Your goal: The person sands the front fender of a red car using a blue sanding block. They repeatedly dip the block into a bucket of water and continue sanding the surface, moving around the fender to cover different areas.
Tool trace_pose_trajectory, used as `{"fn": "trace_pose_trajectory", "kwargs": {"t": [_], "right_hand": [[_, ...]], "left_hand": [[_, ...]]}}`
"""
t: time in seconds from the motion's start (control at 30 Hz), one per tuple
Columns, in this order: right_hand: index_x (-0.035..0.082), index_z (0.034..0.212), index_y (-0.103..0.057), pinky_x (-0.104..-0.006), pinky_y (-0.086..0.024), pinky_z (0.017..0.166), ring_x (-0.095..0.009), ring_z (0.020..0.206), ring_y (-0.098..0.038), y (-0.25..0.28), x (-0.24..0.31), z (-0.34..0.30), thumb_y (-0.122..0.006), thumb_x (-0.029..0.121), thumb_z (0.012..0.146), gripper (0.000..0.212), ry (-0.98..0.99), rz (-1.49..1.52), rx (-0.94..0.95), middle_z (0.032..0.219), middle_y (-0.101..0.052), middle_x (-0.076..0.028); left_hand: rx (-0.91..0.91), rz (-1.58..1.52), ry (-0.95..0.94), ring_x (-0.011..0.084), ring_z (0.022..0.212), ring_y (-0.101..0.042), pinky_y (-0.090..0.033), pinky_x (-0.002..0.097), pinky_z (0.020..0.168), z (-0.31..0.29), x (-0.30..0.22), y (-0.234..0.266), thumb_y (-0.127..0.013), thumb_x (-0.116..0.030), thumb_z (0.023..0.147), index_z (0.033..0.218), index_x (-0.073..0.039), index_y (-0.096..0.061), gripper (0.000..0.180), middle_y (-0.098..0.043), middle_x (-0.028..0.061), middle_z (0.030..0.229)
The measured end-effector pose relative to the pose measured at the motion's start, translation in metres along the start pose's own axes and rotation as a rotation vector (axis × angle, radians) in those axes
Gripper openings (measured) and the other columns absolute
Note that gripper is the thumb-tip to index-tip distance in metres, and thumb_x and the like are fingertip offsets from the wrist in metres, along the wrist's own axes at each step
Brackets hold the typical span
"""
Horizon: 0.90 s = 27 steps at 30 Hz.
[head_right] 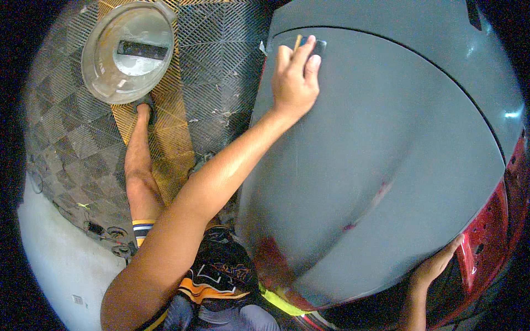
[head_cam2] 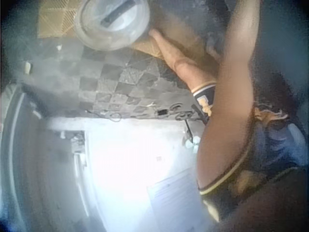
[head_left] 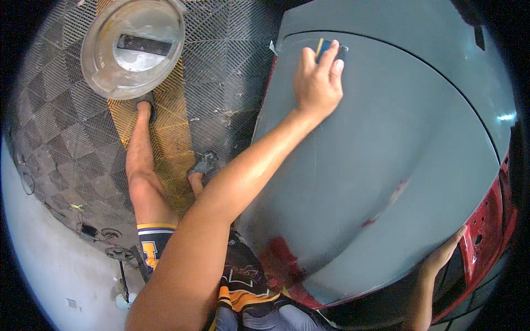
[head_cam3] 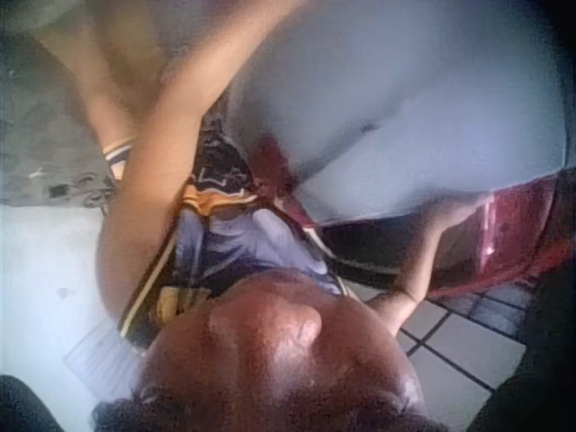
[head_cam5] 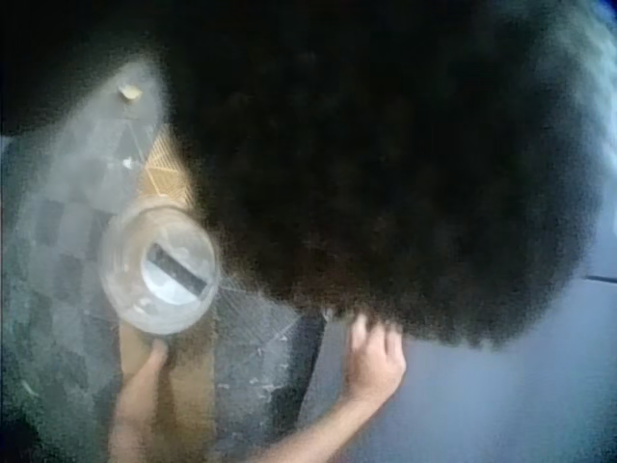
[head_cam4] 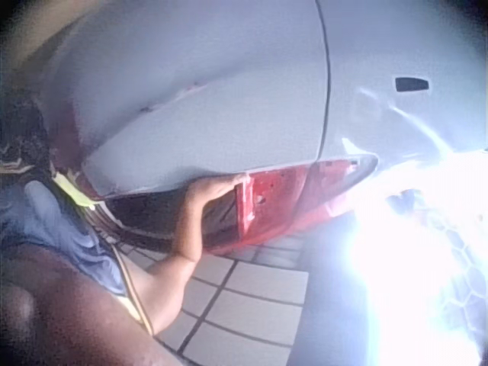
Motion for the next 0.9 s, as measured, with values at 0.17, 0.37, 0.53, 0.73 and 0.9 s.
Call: {"fn": "trace_pose_trajectory", "kwargs": {"t": [0.17,0.37,0.53,0.73,0.9], "right_hand": [[-0.001,0.159,-0.021,-0.0372,-0.021,0.123,-0.025,0.15,-0.028,0.019,-0.006,0.02,-0.032,0.044,0.111,0.067,0.236,-0.284,0.104,0.166,-0.024,-0.012],[0.0,0.159,-0.02,-0.0372,-0.02,0.123,-0.025,0.15,-0.027,0.015,0.002,0.007,-0.031,0.045,0.111,0.067,-0.033,-0.031,0.042,0.167,-0.021,-0.013],[0.0,0.16,-0.02,-0.0379,-0.02,0.123,-0.025,0.15,-0.028,-0.012,0.014,-0.005,-0.03,0.045,0.111,0.067,-0.247,0.183,-0.087,0.166,-0.022,-0.012],[0.001,0.16,-0.02,-0.0384,-0.021,0.123,-0.026,0.149,-0.029,0.002,-0.014,0.006,-0.028,0.047,0.111,0.068,-0.347,0.654,0.071,0.166,-0.024,-0.013],[0.001,0.16,-0.02,-0.0393,-0.021,0.123,-0.026,0.151,-0.026,0.068,-0.047,0.027,-0.028,0.043,0.111,0.065,-0.874,2.138,0.499,0.167,-0.021,-0.013]], "left_hand": [[0.042,0.146,0.592,0.0397,0.105,-0.06,-0.05,0.0515,0.091,0.048,0.11,-0.004,-0.057,-0.025,0.098,0.122,-0.009,-0.063,0.03,-0.059,0.0205,0.115],[-0.036,0.128,0.373,0.0412,0.101,-0.062,-0.05,0.0507,0.09,0.028,0.098,-0.009,-0.056,-0.03,0.099,0.128,-0.015,-0.063,0.033,-0.062,0.0217,0.11],[-0.095,0.058,0.135,0.0409,0.109,-0.061,-0.049,0.0509,0.092,0.031,0.081,-0.018,-0.057,-0.032,0.098,0.126,-0.012,-0.063,0.034,-0.062,0.0227,0.116],[0.01,0.066,0.299,0.0406,0.109,-0.06,-0.05,0.0508,0.09,0.043,0.111,-0.02,-0.057,-0.031,0.099,0.128,-0.012,-0.062,0.036,-0.06,0.0215,0.118],[0.128,0.121,0.52,0.0412,0.113,-0.06,-0.049,0.0515,0.094,0.061,0.142,-0.013,-0.054,-0.032,0.1,0.13,-0.013,-0.061,0.036,-0.059,0.0228,0.122]]}}
Point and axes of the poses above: each hand's wrist, its own z-axis towards the middle knuckle, its own y-axis out of the back of the hand, x = y × z, the point moved 4 cm from there along z, towards the middle knuckle
